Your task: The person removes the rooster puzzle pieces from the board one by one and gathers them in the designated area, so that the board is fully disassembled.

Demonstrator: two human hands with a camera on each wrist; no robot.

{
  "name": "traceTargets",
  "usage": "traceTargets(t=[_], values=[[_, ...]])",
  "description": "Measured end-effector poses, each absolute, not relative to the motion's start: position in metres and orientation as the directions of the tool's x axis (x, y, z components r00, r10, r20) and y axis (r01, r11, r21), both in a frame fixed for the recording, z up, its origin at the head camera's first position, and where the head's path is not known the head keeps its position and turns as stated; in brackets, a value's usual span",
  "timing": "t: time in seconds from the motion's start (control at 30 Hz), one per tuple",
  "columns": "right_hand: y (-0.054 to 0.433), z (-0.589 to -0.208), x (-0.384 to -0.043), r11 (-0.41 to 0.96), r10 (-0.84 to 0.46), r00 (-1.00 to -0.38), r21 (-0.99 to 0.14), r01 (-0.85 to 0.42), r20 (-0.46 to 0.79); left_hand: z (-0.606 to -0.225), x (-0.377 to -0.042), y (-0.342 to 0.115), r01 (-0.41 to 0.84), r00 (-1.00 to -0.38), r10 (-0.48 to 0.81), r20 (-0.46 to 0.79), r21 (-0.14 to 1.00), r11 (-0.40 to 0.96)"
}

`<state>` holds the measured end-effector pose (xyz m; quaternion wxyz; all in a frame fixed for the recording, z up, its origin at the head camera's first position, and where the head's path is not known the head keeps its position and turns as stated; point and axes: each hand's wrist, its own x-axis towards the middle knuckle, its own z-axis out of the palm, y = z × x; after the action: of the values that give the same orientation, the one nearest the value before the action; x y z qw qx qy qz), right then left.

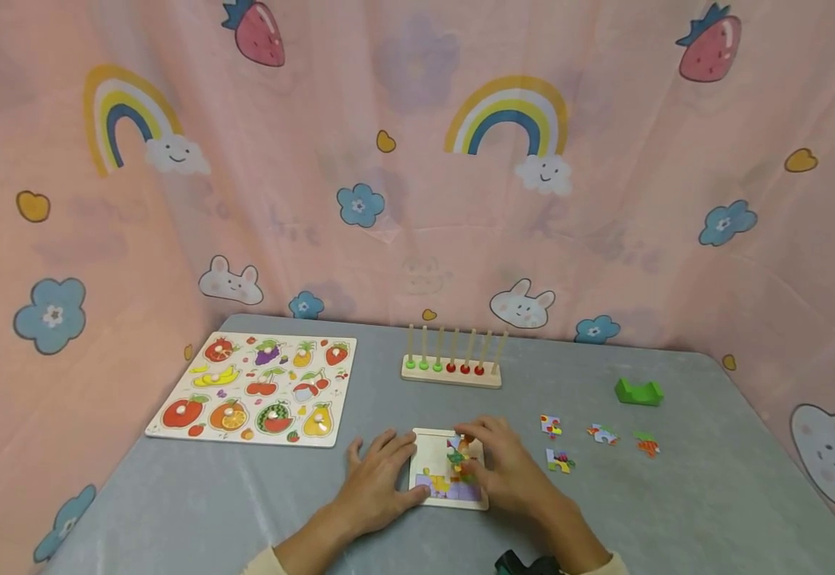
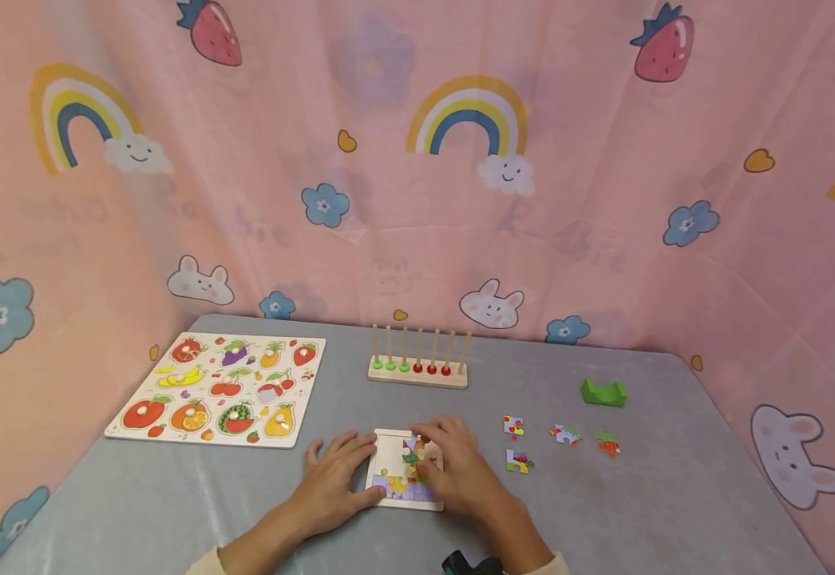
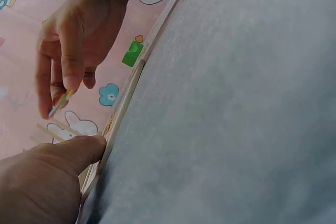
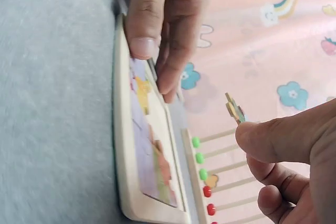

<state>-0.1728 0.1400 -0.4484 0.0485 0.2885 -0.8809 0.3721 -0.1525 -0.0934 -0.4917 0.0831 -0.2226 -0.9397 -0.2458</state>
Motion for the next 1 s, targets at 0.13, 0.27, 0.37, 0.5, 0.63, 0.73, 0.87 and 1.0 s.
traceTargets(t=[0.13, 0.27, 0.37, 0.5, 0.63, 0.73, 0.87, 1.0], values=[[0.145, -0.44, -0.17, 0.558, -0.455, -0.844, -0.648, -0.519, 0.283, -0.491, -0.152, -0.094, 0.454, -0.89, 0.377, 0.256, 0.43, 0.78], [0.154, -0.435, -0.168, 0.556, -0.446, -0.838, -0.637, -0.534, 0.314, -0.491, -0.152, -0.094, 0.451, -0.892, 0.374, 0.254, 0.434, 0.78], [0.163, -0.432, -0.167, 0.546, -0.45, -0.816, -0.611, -0.573, 0.364, -0.491, -0.152, -0.093, 0.45, -0.892, 0.372, 0.257, 0.436, 0.779], [0.176, -0.431, -0.166, 0.54, -0.457, -0.776, -0.557, -0.63, 0.434, -0.491, -0.152, -0.092, 0.454, -0.89, 0.374, 0.259, 0.44, 0.775], [0.19, -0.429, -0.162, 0.55, -0.45, -0.768, -0.536, -0.64, 0.455, -0.492, -0.152, -0.092, 0.454, -0.89, 0.382, 0.247, 0.442, 0.773], [0.201, -0.426, -0.16, 0.56, -0.439, -0.773, -0.533, -0.633, 0.457, -0.492, -0.151, -0.091, 0.455, -0.89, 0.384, 0.245, 0.444, 0.771], [0.215, -0.421, -0.159, 0.572, -0.42, -0.776, -0.527, -0.629, 0.47, -0.492, -0.152, -0.091, 0.457, -0.889, 0.381, 0.253, 0.445, 0.77], [0.226, -0.416, -0.159, 0.598, -0.405, -0.782, -0.51, -0.618, 0.473, -0.491, -0.152, -0.092, 0.454, -0.89, 0.379, 0.253, 0.441, 0.774]])
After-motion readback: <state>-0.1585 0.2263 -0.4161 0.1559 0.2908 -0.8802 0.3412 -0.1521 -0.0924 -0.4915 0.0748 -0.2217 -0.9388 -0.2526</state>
